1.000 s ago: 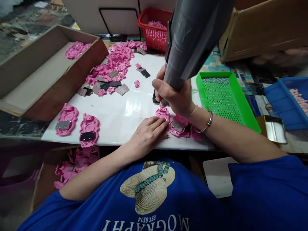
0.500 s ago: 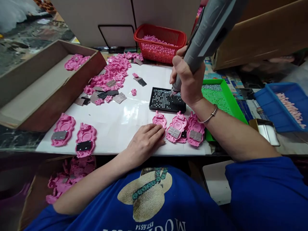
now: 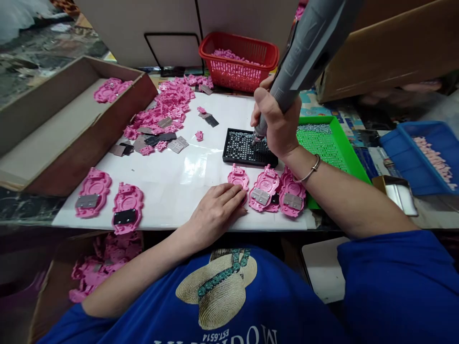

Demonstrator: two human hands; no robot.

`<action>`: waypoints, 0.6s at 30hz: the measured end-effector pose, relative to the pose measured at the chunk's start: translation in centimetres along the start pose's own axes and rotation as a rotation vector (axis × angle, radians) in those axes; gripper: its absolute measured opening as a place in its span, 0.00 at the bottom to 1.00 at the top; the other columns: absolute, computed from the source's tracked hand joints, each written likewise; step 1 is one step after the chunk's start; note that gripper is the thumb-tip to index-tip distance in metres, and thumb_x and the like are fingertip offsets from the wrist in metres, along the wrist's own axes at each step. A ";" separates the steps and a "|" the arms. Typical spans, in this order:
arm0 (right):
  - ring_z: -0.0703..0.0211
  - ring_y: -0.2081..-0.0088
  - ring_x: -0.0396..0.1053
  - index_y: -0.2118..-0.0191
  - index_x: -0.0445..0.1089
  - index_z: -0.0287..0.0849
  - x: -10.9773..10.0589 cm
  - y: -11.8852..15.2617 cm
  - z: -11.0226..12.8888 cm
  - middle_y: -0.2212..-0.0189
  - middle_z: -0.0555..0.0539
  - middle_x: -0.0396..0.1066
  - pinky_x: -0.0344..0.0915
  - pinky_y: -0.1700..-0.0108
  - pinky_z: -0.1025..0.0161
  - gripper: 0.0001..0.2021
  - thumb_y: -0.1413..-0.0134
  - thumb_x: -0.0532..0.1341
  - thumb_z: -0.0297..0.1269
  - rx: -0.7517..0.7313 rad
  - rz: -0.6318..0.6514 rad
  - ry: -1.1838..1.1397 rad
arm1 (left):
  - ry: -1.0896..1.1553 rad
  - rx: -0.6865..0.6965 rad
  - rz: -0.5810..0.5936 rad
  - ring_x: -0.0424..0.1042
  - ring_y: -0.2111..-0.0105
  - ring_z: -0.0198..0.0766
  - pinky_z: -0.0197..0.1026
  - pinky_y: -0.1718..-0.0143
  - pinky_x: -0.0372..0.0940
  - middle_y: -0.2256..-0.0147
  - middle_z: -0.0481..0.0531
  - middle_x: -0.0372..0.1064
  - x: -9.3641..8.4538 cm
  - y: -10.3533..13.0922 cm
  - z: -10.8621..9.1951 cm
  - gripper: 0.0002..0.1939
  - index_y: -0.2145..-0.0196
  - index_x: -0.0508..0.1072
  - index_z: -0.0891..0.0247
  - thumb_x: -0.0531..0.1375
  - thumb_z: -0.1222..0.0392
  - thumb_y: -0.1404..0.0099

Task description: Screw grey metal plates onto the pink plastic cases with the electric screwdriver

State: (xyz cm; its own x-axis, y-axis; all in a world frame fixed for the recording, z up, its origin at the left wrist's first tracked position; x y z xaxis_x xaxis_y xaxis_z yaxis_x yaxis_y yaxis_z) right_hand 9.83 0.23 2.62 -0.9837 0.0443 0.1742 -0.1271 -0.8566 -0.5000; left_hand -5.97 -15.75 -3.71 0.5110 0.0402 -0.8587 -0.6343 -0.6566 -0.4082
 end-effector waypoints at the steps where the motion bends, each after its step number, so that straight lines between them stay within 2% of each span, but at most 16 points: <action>1: 0.65 0.86 0.55 0.66 0.65 0.51 0.0 0.0 -0.1 0.85 0.61 0.61 0.55 0.83 0.61 0.19 0.57 0.71 0.53 0.012 0.005 0.008 | 0.000 -0.001 0.005 0.71 0.51 0.48 0.49 0.54 0.69 0.49 0.63 0.74 0.0 0.0 0.0 0.16 0.47 0.70 0.72 0.55 0.57 0.25; 6: 0.64 0.85 0.56 0.63 0.64 0.51 -0.1 0.0 -0.1 0.85 0.60 0.61 0.57 0.81 0.61 0.20 0.55 0.69 0.54 0.010 0.033 0.031 | -0.004 0.003 -0.003 0.70 0.51 0.48 0.49 0.53 0.68 0.48 0.63 0.73 0.2 0.0 0.1 0.16 0.47 0.70 0.72 0.55 0.57 0.25; 11: 0.66 0.86 0.56 0.65 0.65 0.51 0.9 -0.2 1.9 0.85 0.60 0.59 0.56 0.82 0.63 0.18 0.54 0.69 0.54 -0.052 0.073 -0.012 | -0.004 0.000 0.014 0.71 0.52 0.48 0.48 0.54 0.67 0.50 0.61 0.74 0.1 -0.2 0.1 0.15 0.49 0.70 0.71 0.55 0.57 0.25; 15: 0.65 0.85 0.56 0.65 0.68 0.52 1.9 1.2 4.1 0.84 0.58 0.60 0.53 0.82 0.61 0.15 0.54 0.70 0.51 -0.010 0.103 -0.060 | -0.012 -0.001 0.024 0.70 0.51 0.48 0.48 0.54 0.67 0.49 0.61 0.73 0.1 -0.2 0.0 0.15 0.49 0.70 0.70 0.55 0.56 0.25; 18: 0.64 0.85 0.57 0.64 0.69 0.53 2.3 3.0 4.8 0.83 0.58 0.60 0.53 0.82 0.60 0.15 0.54 0.70 0.51 0.054 0.148 -0.026 | -0.010 -0.003 0.039 0.70 0.50 0.47 0.48 0.53 0.67 0.48 0.62 0.73 0.1 -0.2 0.1 0.16 0.47 0.70 0.70 0.54 0.55 0.24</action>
State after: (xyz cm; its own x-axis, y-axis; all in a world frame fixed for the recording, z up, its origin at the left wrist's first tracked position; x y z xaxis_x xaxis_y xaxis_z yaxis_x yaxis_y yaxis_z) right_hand 7.83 -4.70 5.64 -0.9874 -0.0977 0.1246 0.0270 -0.8794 -0.4753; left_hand -5.86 -15.54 -3.79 0.4801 0.0219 -0.8769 -0.6518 -0.6601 -0.3734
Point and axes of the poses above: each hand's wrist, its own y-axis away from the middle knuckle, its own x-axis out of the palm, z = x × y, the point moved 2 cm from there along -y, towards the middle knuckle
